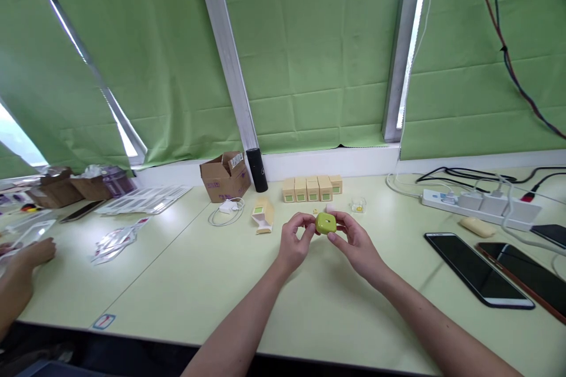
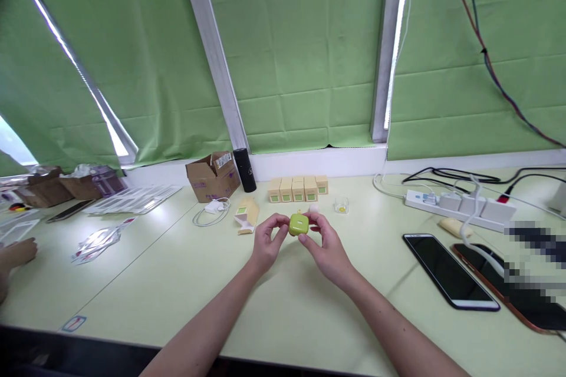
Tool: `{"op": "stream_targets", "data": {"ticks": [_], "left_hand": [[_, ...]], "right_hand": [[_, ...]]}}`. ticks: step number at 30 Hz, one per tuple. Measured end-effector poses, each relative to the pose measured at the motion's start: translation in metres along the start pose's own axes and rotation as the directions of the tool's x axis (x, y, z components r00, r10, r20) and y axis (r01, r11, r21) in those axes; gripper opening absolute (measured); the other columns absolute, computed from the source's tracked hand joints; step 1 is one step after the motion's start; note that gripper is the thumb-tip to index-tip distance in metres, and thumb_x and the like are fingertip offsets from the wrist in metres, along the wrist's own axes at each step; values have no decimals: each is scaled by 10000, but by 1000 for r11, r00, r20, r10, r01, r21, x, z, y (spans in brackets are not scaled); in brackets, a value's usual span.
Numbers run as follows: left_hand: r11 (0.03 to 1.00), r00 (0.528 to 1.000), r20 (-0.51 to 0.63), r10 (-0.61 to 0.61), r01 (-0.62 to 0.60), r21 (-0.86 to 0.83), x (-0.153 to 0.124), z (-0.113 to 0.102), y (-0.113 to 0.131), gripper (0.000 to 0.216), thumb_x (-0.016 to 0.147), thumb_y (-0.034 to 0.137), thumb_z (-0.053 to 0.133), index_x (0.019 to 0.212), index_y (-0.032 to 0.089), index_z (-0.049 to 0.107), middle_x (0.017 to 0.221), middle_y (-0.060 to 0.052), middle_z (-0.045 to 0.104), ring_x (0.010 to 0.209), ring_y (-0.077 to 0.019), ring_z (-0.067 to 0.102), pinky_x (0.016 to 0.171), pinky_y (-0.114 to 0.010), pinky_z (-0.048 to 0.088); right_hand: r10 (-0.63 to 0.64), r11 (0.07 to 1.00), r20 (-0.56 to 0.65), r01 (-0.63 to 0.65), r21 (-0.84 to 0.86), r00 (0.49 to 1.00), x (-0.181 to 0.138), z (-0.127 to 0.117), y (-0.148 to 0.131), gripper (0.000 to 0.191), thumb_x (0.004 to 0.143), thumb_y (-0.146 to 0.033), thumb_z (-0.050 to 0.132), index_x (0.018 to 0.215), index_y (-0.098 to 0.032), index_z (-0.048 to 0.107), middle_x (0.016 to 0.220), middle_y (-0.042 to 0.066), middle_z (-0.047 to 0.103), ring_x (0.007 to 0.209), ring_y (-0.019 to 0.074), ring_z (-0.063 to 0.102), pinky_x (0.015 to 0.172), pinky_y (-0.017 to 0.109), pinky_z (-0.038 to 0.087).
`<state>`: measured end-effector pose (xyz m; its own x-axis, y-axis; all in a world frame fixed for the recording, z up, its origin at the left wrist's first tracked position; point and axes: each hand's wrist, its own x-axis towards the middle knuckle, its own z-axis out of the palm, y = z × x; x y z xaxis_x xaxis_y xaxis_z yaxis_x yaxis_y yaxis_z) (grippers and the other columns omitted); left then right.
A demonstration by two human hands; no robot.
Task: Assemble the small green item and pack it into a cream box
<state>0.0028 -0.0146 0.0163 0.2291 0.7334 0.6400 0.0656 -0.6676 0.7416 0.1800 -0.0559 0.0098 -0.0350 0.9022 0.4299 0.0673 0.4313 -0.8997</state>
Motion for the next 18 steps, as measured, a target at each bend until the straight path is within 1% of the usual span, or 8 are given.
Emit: {"op": "stream_targets", "data": {"ticks": [5, 9, 10, 13, 16, 18], "left_hand": [[997, 998, 50, 38, -42, 71, -1, -1, -2, 161, 958, 325, 624, 893, 188, 678, 827, -56, 673, 773, -190, 647, 753, -349, 525], [978, 995, 20, 93, -95, 183, -1, 0, -4, 46, 901, 249, 672, 914, 208, 656, 874, -56, 668, 847, -207, 617, 783, -359, 510], [971, 993, 7, 115, -114, 210, -1, 0, -5, 74, 884, 234, 687, 944, 213, 648, 910, -60, 668, 887, -217, 613, 798, -366, 508], [946, 985, -3, 175, -167, 278, -1, 0, -4, 271, 848, 212, 729, 1098, 232, 628, 1069, -87, 663, 1046, -258, 593, 870, -405, 512], [918, 976, 37, 217, -216, 332, -1, -1, -3, 456, 848, 187, 740, 1269, 261, 579, 1221, -105, 642, 1169, -286, 545, 967, -463, 501], [900, 968, 83, 237, -251, 358, -1, -1, -1, 527, 859, 167, 729, 1341, 275, 544, 1278, -107, 634, 1204, -295, 523, 1019, -501, 485]], "right_hand": [[73, 982, 31, -78, 175, 997, 1, -1, -8, 494, 862, -568, 709, 1250, -275, 619, 1337, 109, 689, 1224, 277, 661, 1086, 504, 522], [106, 965, 9, -105, 239, 994, 2, -2, -10, 562, 810, -623, 751, 1239, -274, 651, 1354, 111, 693, 1264, 300, 643, 1104, 528, 505], [113, 961, 7, -111, 253, 994, 2, -2, -10, 570, 801, -625, 761, 1236, -272, 657, 1354, 110, 692, 1256, 301, 645, 1103, 527, 505], [132, 953, 4, -128, 274, 991, 3, -2, -10, 566, 793, -620, 771, 1220, -265, 659, 1307, 108, 705, 1200, 291, 661, 1074, 511, 516], [160, 956, -16, -151, 252, 987, 4, -2, -7, 567, 792, -615, 772, 1208, -259, 626, 1158, 98, 739, 1119, 275, 677, 1020, 492, 532], [180, 962, -47, -166, 219, 982, 5, -1, -3, 586, 776, -619, 781, 1197, -254, 601, 1055, 83, 741, 1045, 261, 683, 966, 470, 544]]}}
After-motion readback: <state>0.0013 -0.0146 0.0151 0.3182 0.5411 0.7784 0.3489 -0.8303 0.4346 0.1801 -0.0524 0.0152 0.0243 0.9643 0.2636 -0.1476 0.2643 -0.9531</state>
